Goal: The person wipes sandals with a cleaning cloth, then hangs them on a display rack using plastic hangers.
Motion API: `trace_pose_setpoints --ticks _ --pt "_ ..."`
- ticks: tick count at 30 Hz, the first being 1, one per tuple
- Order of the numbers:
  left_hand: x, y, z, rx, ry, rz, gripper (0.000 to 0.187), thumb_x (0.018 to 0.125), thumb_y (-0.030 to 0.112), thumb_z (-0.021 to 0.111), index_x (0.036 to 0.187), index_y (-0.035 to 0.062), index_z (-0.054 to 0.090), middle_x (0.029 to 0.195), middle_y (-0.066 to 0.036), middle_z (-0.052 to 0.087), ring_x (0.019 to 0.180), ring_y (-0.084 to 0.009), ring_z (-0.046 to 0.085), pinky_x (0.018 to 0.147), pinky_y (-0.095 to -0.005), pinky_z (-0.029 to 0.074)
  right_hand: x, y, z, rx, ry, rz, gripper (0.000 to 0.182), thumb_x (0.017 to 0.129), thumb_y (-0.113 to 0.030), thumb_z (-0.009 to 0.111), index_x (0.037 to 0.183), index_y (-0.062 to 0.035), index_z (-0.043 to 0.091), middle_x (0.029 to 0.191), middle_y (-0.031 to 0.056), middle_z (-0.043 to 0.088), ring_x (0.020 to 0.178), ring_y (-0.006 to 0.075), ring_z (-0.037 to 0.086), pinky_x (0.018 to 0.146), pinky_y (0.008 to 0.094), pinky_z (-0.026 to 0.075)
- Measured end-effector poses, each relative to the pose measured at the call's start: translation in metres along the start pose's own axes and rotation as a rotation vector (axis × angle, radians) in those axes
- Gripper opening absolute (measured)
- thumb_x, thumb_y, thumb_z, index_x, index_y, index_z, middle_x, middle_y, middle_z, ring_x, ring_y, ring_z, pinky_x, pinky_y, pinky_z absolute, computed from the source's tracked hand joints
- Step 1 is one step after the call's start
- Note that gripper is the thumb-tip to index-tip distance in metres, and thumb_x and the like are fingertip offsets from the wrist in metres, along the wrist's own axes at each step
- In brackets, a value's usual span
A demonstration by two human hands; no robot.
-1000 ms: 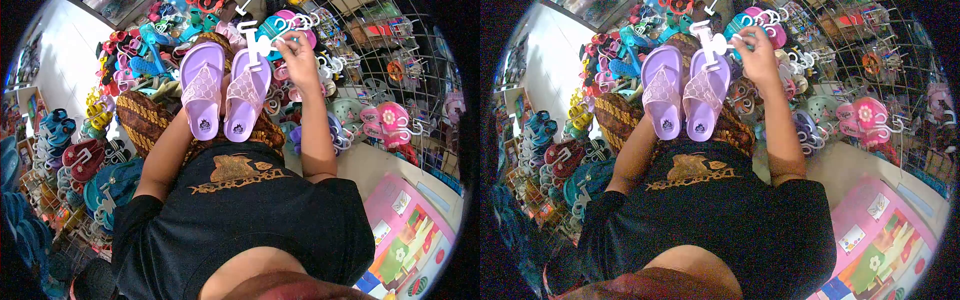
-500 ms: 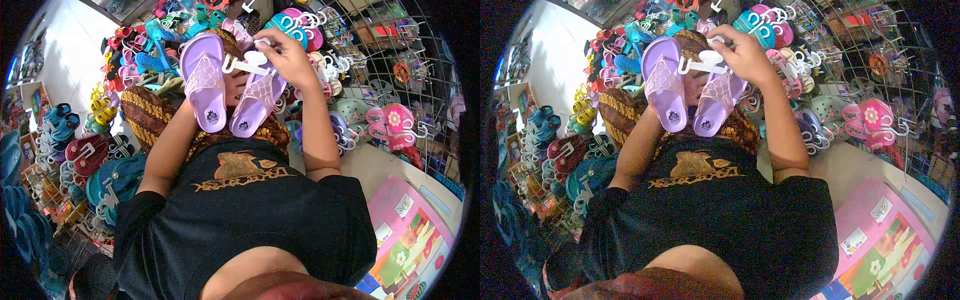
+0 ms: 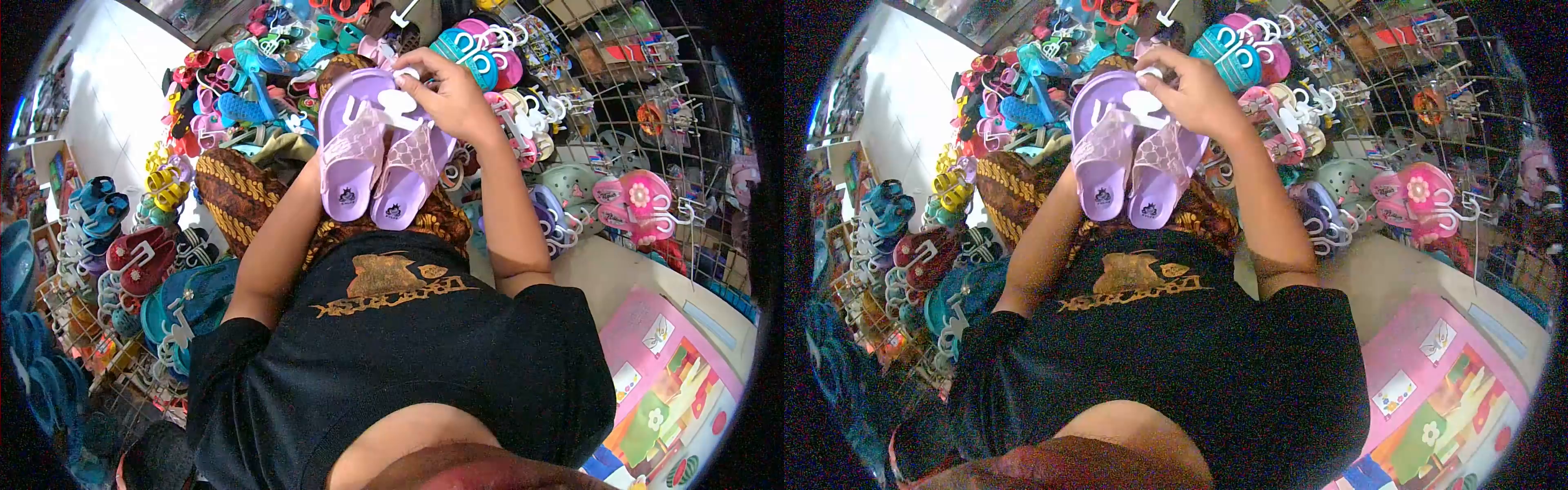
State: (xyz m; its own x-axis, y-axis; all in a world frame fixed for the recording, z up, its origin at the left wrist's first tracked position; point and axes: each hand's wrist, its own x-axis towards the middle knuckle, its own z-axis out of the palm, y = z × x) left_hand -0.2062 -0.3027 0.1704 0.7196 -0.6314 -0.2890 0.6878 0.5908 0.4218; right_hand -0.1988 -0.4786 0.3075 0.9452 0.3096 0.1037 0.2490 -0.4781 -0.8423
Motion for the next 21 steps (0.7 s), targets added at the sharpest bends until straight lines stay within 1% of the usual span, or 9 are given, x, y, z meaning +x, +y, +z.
trace_pose_setpoints --ticks 5,6,7,9,10,13,15,20,21 --pt "0.002 0.001 -0.001 -0.015 0.013 0.01 0.072 0.089 0.052 0.036 0.135 -0.0024 0.04 0.133 -0.019 0.048 0.119 -0.0309 0.049 0.103 -0.0414 0.036 -0.003 -0.007 -0.002 0.005 0.016 0.049 0.021 0.088 -0.018 0.065 0.104 -0.0051 0.062 0.09 0.0031 0.066 0.078 0.0099 0.06 0.069 0.0261 0.049" --pt "0.0 0.001 -0.002 -0.016 0.018 0.015 0.072 0.089 0.052 0.036 0.135 -0.0025 0.04 0.133 -0.02 0.048 0.12 -0.031 0.049 0.103 -0.0415 0.036 -0.004 -0.008 -0.002 0.015 -0.013 0.041 0.019 0.088 -0.017 0.064 0.103 -0.0052 0.062 0.09 0.0031 0.066 0.079 0.0104 0.061 0.069 0.0271 0.05" --pt "0.001 0.001 -0.002 -0.019 0.022 0.016 0.072 0.088 0.052 0.036 0.135 -0.0026 0.04 0.133 -0.02 0.048 0.12 -0.0311 0.048 0.103 -0.0415 0.035 -0.005 -0.016 -0.004 0.037 -0.087 0.108 0.018 0.088 -0.016 0.064 0.102 -0.0056 0.063 0.091 0.0038 0.067 0.081 0.0115 0.063 0.07 0.0283 0.05" --pt "0.0 0.002 -0.004 -0.022 0.034 0.013 0.073 0.088 0.053 0.036 0.136 -0.0027 0.04 0.134 -0.02 0.047 0.12 -0.0313 0.048 0.103 -0.0416 0.035 -0.004 -0.002 0.0 -0.094 -0.026 -0.174 0.017 0.088 -0.014 0.063 0.103 -0.0059 0.062 0.092 0.0046 0.067 0.082 0.0123 0.063 0.071 0.0288 0.05" --pt "0.0 0.002 -0.005 -0.021 0.038 0.011 0.073 0.088 0.053 0.035 0.136 -0.0027 0.04 0.134 -0.02 0.047 0.121 -0.0314 0.048 0.104 -0.0416 0.035 -0.006 -0.008 -0.001 0.04 -0.012 0.037 0.017 0.088 -0.014 0.063 0.102 -0.0059 0.062 0.093 0.0046 0.067 0.082 0.012 0.063 0.071 0.0288 0.05" --pt "0.0 0.004 -0.006 -0.028 0.048 0.006 0.075 0.088 0.054 0.035 0.136 -0.0029 0.039 0.135 -0.02 0.047 0.121 -0.0317 0.048 0.104 -0.0418 0.034 -0.007 -0.009 -0.004 0.098 0.122 0.067 0.016 0.088 -0.014 0.064 0.102 -0.006 0.062 0.092 0.0031 0.065 0.078 0.01 0.059 0.07 0.0266 0.048" --pt "0.0 0.004 -0.007 -0.036 0.055 0.006 0.075 0.088 0.054 0.035 0.137 -0.003 0.039 0.135 -0.02 0.047 0.122 -0.032 0.047 0.105 -0.0419 0.034 -0.004 0.003 -0.003 0.135 0.176 -0.012 0.016 0.088 -0.013 0.064 0.101 -0.0038 0.062 0.091 0.0021 0.063 0.082 0.0104 0.057 0.073 0.0264 0.046" --pt "0.002 0.007 -0.003 -0.02 0.051 -0.009 0.077 0.088 0.055 0.034 0.138 -0.0033 0.038 0.136 -0.021 0.046 0.123 -0.0325 0.046 0.106 -0.0421 0.033 -0.007 -0.01 -0.013 0.17 0.163 0.052 0.017 0.088 -0.013 0.065 0.102 -0.0037 0.062 0.092 0.0022 0.063 0.084 0.0105 0.058 0.074 0.0275 0.047" --pt "0.001 0.007 -0.002 -0.01 0.047 -0.017 0.078 0.088 0.056 0.034 0.138 -0.0034 0.038 0.136 -0.021 0.046 0.123 -0.0326 0.046 0.106 -0.0421 0.033 -0.009 -0.019 -0.014 0.234 0.147 0.082 0.016 0.088 -0.012 0.064 0.102 -0.0038 0.063 0.093 0.0036 0.065 0.085 0.0126 0.06 0.073 0.0292 0.048"
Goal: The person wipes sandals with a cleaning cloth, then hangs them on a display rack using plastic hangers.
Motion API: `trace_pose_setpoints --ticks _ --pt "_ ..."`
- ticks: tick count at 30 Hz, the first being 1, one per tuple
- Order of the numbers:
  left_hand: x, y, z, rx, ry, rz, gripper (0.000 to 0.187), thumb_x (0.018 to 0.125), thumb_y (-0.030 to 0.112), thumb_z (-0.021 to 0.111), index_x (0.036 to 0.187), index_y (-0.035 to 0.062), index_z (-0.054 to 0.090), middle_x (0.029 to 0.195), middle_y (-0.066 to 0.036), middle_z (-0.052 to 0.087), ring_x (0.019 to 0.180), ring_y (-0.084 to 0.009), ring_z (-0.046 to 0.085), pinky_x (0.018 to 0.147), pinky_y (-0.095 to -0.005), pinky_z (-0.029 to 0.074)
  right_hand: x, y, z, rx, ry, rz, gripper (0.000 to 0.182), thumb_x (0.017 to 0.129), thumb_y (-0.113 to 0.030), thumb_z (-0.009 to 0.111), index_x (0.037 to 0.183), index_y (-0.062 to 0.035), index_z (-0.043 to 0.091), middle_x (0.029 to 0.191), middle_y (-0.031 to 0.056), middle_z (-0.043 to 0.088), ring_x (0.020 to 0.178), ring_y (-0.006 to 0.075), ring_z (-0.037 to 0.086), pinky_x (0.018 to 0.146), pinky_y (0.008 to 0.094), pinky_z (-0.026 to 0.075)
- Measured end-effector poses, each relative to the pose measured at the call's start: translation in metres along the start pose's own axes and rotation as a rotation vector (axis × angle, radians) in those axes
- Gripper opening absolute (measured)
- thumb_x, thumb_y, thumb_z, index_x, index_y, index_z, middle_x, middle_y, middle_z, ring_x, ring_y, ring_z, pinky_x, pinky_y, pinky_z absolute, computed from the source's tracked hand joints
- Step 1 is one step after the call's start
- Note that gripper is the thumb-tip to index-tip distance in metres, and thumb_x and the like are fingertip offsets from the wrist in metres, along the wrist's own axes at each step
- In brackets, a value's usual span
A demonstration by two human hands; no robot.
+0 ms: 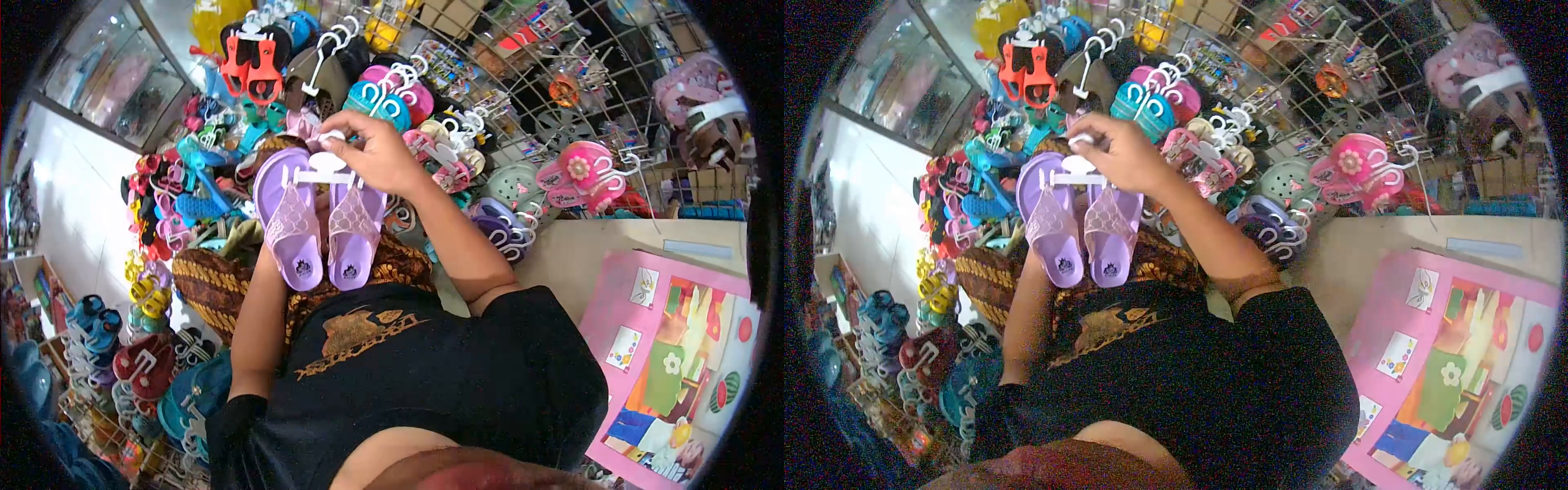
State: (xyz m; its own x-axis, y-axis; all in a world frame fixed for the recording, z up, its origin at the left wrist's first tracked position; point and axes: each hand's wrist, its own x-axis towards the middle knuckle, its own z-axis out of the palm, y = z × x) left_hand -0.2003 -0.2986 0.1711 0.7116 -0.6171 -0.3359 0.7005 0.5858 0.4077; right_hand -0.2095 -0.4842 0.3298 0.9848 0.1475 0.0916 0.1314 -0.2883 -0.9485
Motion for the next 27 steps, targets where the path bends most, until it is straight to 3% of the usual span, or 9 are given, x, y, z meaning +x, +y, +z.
trace_pose_setpoints --ticks 4,7,10,12,14,16,19,23,27 --pt "-0.007 0.009 0.006 0.041 -0.005 0.004 0.079 0.088 0.057 0.033 0.139 -0.0036 0.037 0.137 -0.021 0.045 0.125 -0.033 0.046 0.107 -0.0423 0.032 -0.011 -0.031 -0.007 -0.172 -0.03 -0.357 0.016 0.084 -0.009 0.065 0.099 -0.0027 0.065 0.093 0.0097 0.068 0.084 0.0207 0.067 0.073 0.0319 0.051" --pt "-0.022 0.024 0.014 0.11 0.004 0.031 0.08 0.087 0.057 0.033 0.139 -0.0038 0.037 0.138 -0.021 0.044 0.125 -0.0333 0.045 0.107 -0.0425 0.032 -0.024 -0.074 -0.018 -0.167 -0.055 -0.345 0.015 0.083 -0.009 0.066 0.097 -0.0026 0.065 0.09 0.0089 0.069 0.082 0.022 0.068 0.071 0.0325 0.051" --pt "-0.043 0.063 0.046 0.318 -0.053 0.153 0.081 0.087 0.058 0.032 0.14 -0.0039 0.036 0.139 -0.021 0.044 0.126 -0.0336 0.045 0.108 -0.0426 0.031 -0.039 -0.096 -0.031 -0.221 -0.048 -0.43 0.015 0.082 -0.008 0.067 0.096 -0.0031 0.066 0.088 0.0085 0.069 0.079 0.0237 0.067 0.069 0.033 0.052" --pt "-0.046 0.085 0.075 0.558 -0.251 0.414 0.084 0.087 0.063 0.027 0.141 -0.0014 0.035 0.144 -0.022 0.037 0.135 -0.0311 0.035 0.111 -0.0467 0.023 -0.046 -0.105 -0.038 -0.258 -0.073 -0.479 0.016 0.08 -0.008 0.068 0.096 -0.0034 0.066 0.088 0.0087 0.068 0.079 0.0252 0.067 0.068 0.0332 0.052" --pt "-0.069 0.107 0.132 1.077 -0.274 0.626 0.089 0.079 0.064 0.051 0.14 -0.0014 0.039 0.141 -0.018 0.043 0.133 -0.031 0.039 0.108 -0.0459 0.027 -0.05 -0.106 -0.038 -0.294 -0.009 -0.609 0.015 0.079 -0.011 0.067 0.092 -0.0057 0.065 0.081 0.0103 0.065 0.073 0.029 0.063 0.064 0.0369 0.05" --pt "-0.09 0.119 0.198 1.435 -0.545 0.679 0.083 0.072 0.049 0.07 0.131 -0.0042 0.048 0.132 -0.02 0.052 0.125 -0.034 0.048 0.103 -0.0439 0.034 -0.054 -0.114 -0.046 -0.368 -0.018 -0.679 0.016 0.077 -0.007 0.071 0.092 -0.0054 0.067 0.082 0.0087 0.066 0.073 0.0266 0.064 0.065 0.0345 0.05" --pt "-0.094 0.097 0.256 1.79 -0.635 0.561 0.061 0.068 0.032 0.076 0.115 -0.0024 0.058 0.108 -0.023 0.063 0.101 -0.0375 0.061 0.086 -0.0424 0.047 -0.061 -0.121 -0.056 -0.365 0.03 -0.725 0.018 0.075 -0.008 0.073 0.091 -0.0061 0.068 0.077 0.0073 0.065 0.069 0.0258 0.061 0.062 0.0345 0.049" --pt "-0.076 0.062 0.268 1.959 -0.624 0.692 0.026 0.072 0.022 0.073 0.09 0.0063 0.063 0.07 -0.018 0.061 0.065 -0.0388 0.059 0.059 -0.0453 0.048 -0.077 -0.122 -0.075 -0.437 0.112 -0.711 0.015 0.074 -0.007 0.074 0.088 -0.0051 0.068 0.076 0.0066 0.065 0.069 0.0254 0.061 0.063 0.0332 0.049" --pt "-0.057 0.042 0.268 1.933 -0.757 0.693 0.023 0.077 0.025 0.071 0.081 0.0041 0.063 0.068 -0.017 0.061 0.064 -0.0386 0.059 0.057 -0.0441 0.047 -0.106 -0.114 -0.105 -0.391 0.242 -0.514 0.011 0.076 -0.007 0.073 0.086 -0.0034 0.069 0.077 0.007 0.067 0.069 0.0183 0.062 0.063 0.0292 0.048"
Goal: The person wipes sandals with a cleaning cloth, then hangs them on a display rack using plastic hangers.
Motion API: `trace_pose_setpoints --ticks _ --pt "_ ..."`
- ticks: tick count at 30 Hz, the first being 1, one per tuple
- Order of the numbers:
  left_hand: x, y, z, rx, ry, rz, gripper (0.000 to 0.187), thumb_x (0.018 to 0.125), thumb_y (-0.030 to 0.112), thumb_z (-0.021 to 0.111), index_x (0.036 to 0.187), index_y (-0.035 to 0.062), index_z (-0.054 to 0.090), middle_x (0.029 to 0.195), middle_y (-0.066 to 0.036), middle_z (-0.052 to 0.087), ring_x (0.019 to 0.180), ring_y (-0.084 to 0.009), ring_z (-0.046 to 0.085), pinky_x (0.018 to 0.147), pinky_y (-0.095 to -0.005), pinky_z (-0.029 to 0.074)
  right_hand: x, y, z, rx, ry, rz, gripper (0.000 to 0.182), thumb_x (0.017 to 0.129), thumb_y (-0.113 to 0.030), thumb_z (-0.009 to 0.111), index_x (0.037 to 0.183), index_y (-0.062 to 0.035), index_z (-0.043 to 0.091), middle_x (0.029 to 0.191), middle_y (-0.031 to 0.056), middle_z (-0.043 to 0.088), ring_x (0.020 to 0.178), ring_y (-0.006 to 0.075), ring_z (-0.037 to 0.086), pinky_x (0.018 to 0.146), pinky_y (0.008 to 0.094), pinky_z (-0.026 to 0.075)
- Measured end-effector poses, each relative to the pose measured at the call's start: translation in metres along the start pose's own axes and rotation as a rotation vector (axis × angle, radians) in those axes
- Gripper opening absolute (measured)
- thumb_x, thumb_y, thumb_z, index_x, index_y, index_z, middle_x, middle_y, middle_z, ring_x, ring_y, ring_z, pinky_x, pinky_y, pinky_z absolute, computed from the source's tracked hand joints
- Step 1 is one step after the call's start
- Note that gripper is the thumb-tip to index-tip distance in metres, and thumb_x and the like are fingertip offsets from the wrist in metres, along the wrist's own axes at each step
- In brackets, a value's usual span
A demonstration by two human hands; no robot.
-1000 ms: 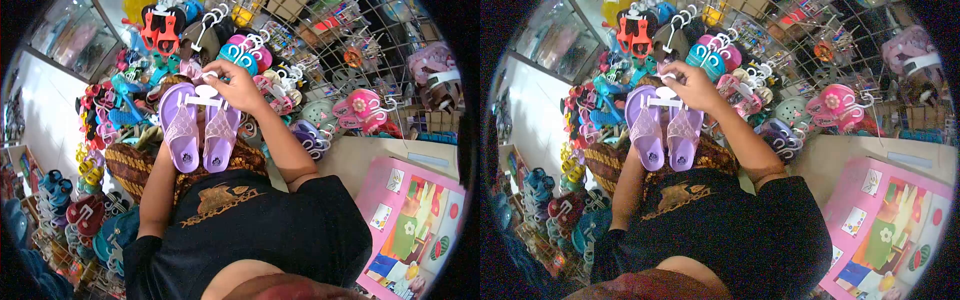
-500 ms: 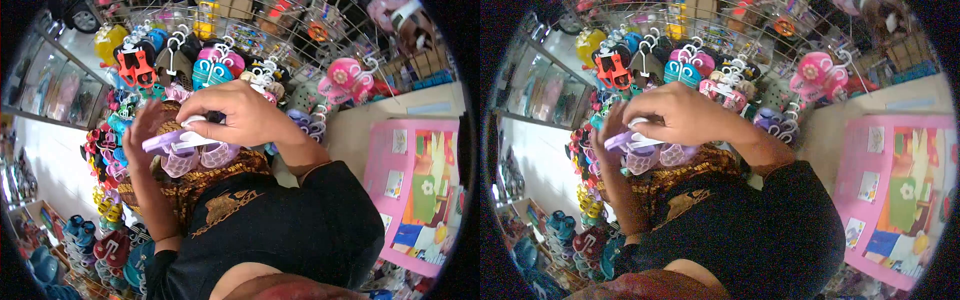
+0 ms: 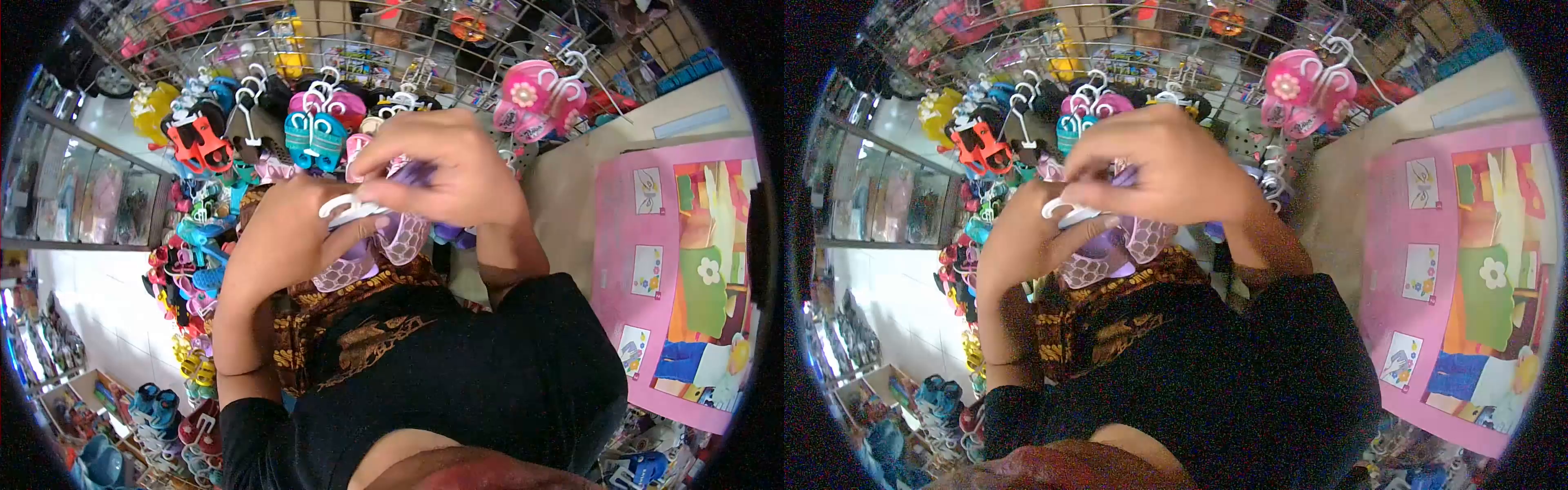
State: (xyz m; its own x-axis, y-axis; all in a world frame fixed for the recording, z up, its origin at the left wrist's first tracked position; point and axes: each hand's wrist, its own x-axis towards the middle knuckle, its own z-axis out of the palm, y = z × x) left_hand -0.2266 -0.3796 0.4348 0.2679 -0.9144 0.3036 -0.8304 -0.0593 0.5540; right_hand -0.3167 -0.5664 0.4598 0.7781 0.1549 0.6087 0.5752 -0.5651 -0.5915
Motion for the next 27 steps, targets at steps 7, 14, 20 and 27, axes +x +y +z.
trace_pose_setpoints --ticks 7,14,20,27 --pt "0.018 -0.002 0.007 -0.094 -0.066 0.001 0.031 0.081 0.029 0.069 0.084 -0.0018 0.066 0.074 -0.018 0.064 0.066 -0.0368 0.062 0.058 -0.0392 0.049 -0.072 0.069 -0.071 -0.586 0.769 0.69 0.023 0.083 -0.024 0.068 0.088 -0.0018 0.068 0.08 0.0116 0.068 0.074 0.0203 0.066 0.069 0.0321 0.05" --pt "0.035 0.003 0.004 -0.109 -0.113 0.053 0.027 0.082 0.025 0.069 0.076 0.0001 0.06 0.064 -0.017 0.057 0.06 -0.0372 0.056 0.053 -0.0414 0.043 -0.105 0.11 -0.141 -1.22 1.03 0.588 0.029 0.079 -0.031 0.069 0.087 -0.003 0.069 0.074 0.0131 0.065 0.071 0.031 0.061 0.07 0.043 0.046" --pt "0.034 0.004 0.008 -0.116 -0.082 0.044 0.028 0.081 0.027 0.07 0.076 0.0005 0.061 0.064 -0.017 0.058 0.061 -0.0372 0.057 0.054 -0.0417 0.044 -0.123 0.15 -0.183 -1.172 0.897 0.692 0.031 0.084 -0.032 0.065 0.084 -0.0012 0.069 0.07 0.0113 0.063 0.067 0.0254 0.061 0.068 0.0365 0.046" --pt "0.026 0.0 0.009 -0.139 -0.141 0.013 0.031 0.081 0.025 0.071 0.089 -0.0036 0.064 0.071 -0.017 0.062 0.063 -0.0339 0.06 0.058 -0.0375 0.046 -0.133 0.155 -0.192 -1.02 0.815 0.474 0.027 0.09 -0.026 0.057 0.084 -0.001 0.062 0.074 0.0158 0.059 0.071 0.0341 0.057 0.069 0.0453 0.044"
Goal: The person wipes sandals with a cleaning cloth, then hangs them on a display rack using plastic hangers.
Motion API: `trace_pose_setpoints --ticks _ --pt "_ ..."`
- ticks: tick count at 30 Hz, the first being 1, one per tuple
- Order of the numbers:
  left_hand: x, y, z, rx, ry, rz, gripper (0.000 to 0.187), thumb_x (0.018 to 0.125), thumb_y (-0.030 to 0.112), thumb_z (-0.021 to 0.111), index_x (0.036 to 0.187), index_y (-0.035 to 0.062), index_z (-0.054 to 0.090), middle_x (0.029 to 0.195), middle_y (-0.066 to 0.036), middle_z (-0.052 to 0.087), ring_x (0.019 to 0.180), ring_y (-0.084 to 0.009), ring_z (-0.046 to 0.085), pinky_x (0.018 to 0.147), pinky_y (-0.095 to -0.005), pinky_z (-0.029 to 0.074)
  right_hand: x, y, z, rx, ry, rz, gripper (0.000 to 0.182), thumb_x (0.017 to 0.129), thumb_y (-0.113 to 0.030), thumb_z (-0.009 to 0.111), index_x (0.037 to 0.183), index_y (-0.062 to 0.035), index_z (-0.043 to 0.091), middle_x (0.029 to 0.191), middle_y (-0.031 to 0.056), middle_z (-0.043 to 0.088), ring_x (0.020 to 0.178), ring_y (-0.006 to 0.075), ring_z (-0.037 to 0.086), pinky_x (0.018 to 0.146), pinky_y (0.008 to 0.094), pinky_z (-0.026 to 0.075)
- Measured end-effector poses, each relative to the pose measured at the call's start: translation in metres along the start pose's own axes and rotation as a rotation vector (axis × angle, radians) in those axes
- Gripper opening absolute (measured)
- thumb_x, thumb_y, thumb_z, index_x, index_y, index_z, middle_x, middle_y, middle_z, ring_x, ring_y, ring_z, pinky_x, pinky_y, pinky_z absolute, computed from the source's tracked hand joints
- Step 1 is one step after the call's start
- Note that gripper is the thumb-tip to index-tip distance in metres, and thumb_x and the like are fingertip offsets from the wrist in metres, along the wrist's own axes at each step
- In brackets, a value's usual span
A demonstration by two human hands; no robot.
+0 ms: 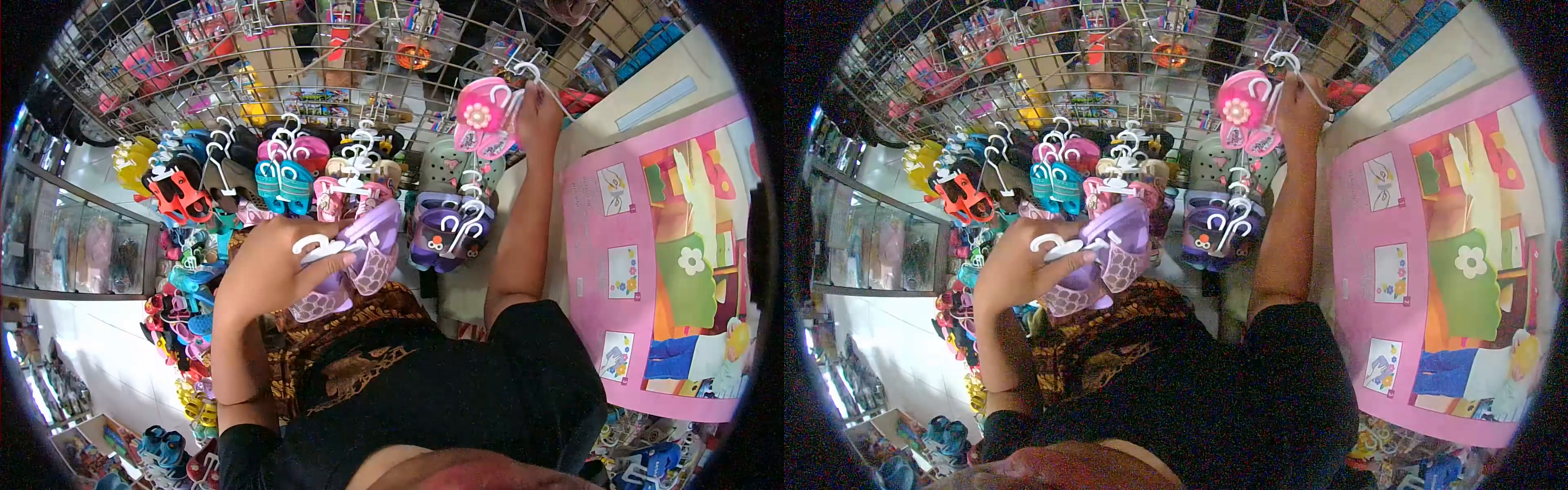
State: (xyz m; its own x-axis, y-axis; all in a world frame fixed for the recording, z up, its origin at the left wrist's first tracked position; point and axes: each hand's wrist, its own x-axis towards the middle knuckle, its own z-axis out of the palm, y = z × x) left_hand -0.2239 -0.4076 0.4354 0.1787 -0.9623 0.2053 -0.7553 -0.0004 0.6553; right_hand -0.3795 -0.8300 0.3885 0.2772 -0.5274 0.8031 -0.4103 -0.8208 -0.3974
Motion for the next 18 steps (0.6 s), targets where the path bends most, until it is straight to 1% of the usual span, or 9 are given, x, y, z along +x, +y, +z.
trace_pose_setpoints --ticks 3,4,5,6,9,13,16,17,18 --pt "-0.003 0.003 0.001 -0.017 0.031 0.001 0.03 0.081 0.026 0.071 0.088 -0.0021 0.065 0.07 -0.016 0.062 0.061 -0.0325 0.058 0.058 -0.0374 0.045 -0.015 -0.043 -0.023 0.148 -0.022 0.213 0.026 0.092 -0.024 0.054 0.087 0.0005 0.062 0.08 0.0162 0.062 0.074 0.0301 0.06 0.071 0.0409 0.046" --pt "-0.005 0.003 0.001 -0.008 0.041 0.011 0.029 0.081 0.026 0.071 0.088 -0.0016 0.065 0.07 -0.016 0.062 0.061 -0.032 0.058 0.057 -0.0373 0.045 -0.018 -0.045 -0.025 0.163 0.036 0.204 0.025 0.093 -0.023 0.054 0.088 0.0009 0.062 0.081 0.016 0.063 0.074 0.0284 0.061 0.071 0.0395 0.046" --pt "-0.004 0.005 -0.003 -0.021 -0.062 -0.081 0.027 0.081 0.025 0.071 0.086 -0.0008 0.064 0.071 -0.016 0.062 0.061 -0.0314 0.058 0.057 -0.0365 0.045 -0.022 -0.046 -0.026 0.175 0.094 0.197 0.025 0.093 -0.022 0.053 0.09 0.0013 0.062 0.082 0.0159 0.063 0.075 0.0267 0.061 0.072 0.0381 0.046" --pt "-0.004 0.004 -0.002 -0.04 -0.046 -0.082 0.027 0.081 0.025 0.071 0.086 -0.0008 0.064 0.071 -0.016 0.061 0.061 -0.0316 0.058 0.057 -0.0363 0.045 -0.026 -0.046 -0.028 0.186 0.152 0.188 0.025 0.093 -0.021 0.053 0.091 0.0017 0.062 0.083 0.0157 0.064 0.076 0.025 0.062 0.072 0.0367 0.047" --pt "-0.004 0.004 0.0 -0.085 0.005 -0.074 0.026 0.081 0.022 0.071 0.089 -0.0016 0.064 0.071 -0.017 0.061 0.062 -0.0329 0.058 0.058 -0.0355 0.045 -0.03 -0.057 -0.041 0.195 0.132 0.245 0.026 0.094 -0.022 0.054 0.095 0.0026 0.06 0.082 0.0143 0.063 0.076 0.0221 0.061 0.072 0.0357 0.047" --pt "-0.002 0.005 0.0 -0.038 -0.026 -0.096 0.028 0.081 0.022 0.071 0.094 -0.0018 0.065 0.072 -0.017 0.062 0.063 -0.0319 0.059 0.059 -0.0355 0.046 -0.036 -0.077 -0.057 0.243 0.103 0.319 0.024 0.095 -0.02 0.053 0.096 0.003 0.059 0.086 0.012 0.063 0.077 0.0182 0.059 0.072 0.0334 0.047" --pt "-0.007 -0.004 0.006 -0.054 0.038 -0.081 0.028 0.081 0.023 0.072 0.095 -0.0013 0.065 0.073 -0.016 0.063 0.064 -0.0308 0.06 0.06 -0.0356 0.047 -0.037 -0.086 -0.069 0.304 0.126 0.282 0.024 0.096 -0.021 0.052 0.095 0.0026 0.058 0.085 0.0099 0.061 0.075 0.0158 0.056 0.07 0.0321 0.046" --pt "-0.009 -0.004 0.007 -0.059 0.028 -0.097 0.032 0.08 0.025 0.072 0.094 -0.0024 0.066 0.075 -0.018 0.064 0.067 -0.0323 0.062 0.061 -0.0362 0.048 -0.038 -0.089 -0.073 0.318 0.135 0.265 0.024 0.096 -0.021 0.052 0.094 0.0024 0.058 0.084 0.0092 0.061 0.074 0.015 0.055 0.07 0.0317 0.046" --pt "-0.01 -0.005 0.007 -0.063 0.014 -0.112 0.035 0.079 0.028 0.073 0.094 -0.0035 0.066 0.078 -0.019 0.065 0.069 -0.0338 0.063 0.063 -0.0369 0.049 -0.04 -0.095 -0.08 0.313 0.105 0.308 0.024 0.096 -0.021 0.052 0.094 0.0024 0.058 0.084 0.0087 0.06 0.074 0.0147 0.054 0.07 0.0311 0.046"
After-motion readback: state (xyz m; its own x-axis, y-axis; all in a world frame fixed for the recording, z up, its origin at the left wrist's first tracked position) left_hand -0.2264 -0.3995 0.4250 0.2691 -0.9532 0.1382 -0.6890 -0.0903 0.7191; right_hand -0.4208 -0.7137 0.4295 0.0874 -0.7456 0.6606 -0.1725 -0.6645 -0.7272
